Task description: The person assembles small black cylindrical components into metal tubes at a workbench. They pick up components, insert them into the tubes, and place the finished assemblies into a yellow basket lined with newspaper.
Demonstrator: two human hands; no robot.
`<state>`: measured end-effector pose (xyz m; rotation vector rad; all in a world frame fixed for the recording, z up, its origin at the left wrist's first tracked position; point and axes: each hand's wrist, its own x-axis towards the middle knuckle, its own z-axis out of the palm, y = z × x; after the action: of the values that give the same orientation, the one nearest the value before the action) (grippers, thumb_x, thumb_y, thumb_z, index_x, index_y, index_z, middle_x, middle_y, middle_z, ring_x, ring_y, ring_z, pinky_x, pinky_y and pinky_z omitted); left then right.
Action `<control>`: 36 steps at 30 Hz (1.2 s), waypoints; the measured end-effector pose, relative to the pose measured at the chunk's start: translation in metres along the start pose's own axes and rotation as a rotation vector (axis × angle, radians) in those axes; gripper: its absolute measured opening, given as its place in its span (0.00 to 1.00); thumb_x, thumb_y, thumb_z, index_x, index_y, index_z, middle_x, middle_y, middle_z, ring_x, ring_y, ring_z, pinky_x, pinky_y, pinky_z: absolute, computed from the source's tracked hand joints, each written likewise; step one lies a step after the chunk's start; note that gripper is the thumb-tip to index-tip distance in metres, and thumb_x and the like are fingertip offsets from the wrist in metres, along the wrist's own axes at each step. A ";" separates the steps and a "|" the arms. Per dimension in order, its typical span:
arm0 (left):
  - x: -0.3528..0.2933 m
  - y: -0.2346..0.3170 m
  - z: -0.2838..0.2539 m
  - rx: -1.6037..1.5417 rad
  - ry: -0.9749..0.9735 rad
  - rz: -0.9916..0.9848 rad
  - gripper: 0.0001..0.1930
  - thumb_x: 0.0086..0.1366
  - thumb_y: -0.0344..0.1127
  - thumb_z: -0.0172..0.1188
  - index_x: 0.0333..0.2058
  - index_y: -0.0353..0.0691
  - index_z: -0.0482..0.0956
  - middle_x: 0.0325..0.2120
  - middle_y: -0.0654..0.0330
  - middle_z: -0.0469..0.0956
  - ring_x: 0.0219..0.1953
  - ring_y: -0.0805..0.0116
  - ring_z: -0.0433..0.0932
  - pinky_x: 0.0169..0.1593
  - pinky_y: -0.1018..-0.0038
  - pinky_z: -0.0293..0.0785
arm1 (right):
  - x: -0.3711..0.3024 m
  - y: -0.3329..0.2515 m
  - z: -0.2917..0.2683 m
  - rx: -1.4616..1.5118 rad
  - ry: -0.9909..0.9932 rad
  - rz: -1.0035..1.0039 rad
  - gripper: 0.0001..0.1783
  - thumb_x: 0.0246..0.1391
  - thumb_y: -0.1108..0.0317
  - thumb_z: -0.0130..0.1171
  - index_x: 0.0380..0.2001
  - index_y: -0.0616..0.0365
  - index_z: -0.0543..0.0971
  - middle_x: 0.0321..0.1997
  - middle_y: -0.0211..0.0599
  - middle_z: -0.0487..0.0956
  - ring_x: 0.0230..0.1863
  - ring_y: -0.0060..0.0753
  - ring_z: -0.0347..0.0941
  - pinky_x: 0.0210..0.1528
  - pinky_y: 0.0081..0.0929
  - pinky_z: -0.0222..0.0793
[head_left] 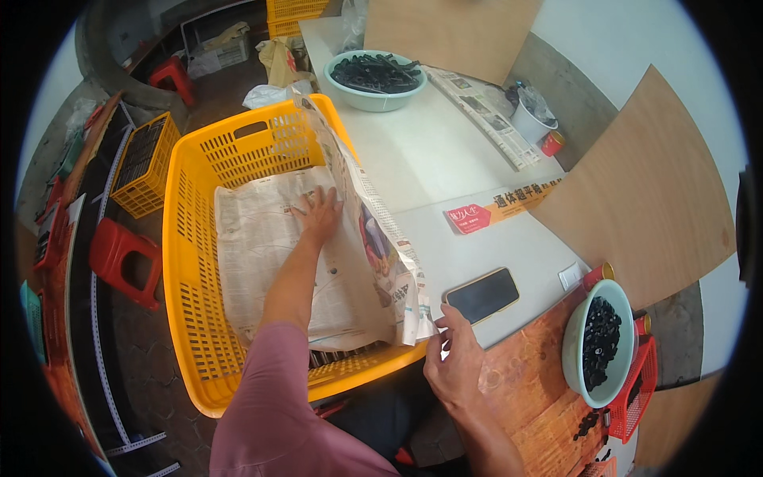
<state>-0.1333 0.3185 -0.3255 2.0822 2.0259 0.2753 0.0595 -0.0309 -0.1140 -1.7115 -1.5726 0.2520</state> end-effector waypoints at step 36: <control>-0.033 -0.023 0.015 0.039 0.052 0.240 0.31 0.76 0.59 0.41 0.74 0.62 0.54 0.76 0.57 0.51 0.75 0.39 0.47 0.72 0.33 0.35 | 0.079 -0.071 0.032 -0.973 -0.251 -0.882 0.26 0.58 0.65 0.52 0.56 0.72 0.78 0.62 0.59 0.75 0.66 0.57 0.69 0.72 0.57 0.55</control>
<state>-0.1522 0.2859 -0.3463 2.3682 1.8211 0.3347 0.0028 0.0490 -0.0622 -1.4099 -2.7247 -0.9045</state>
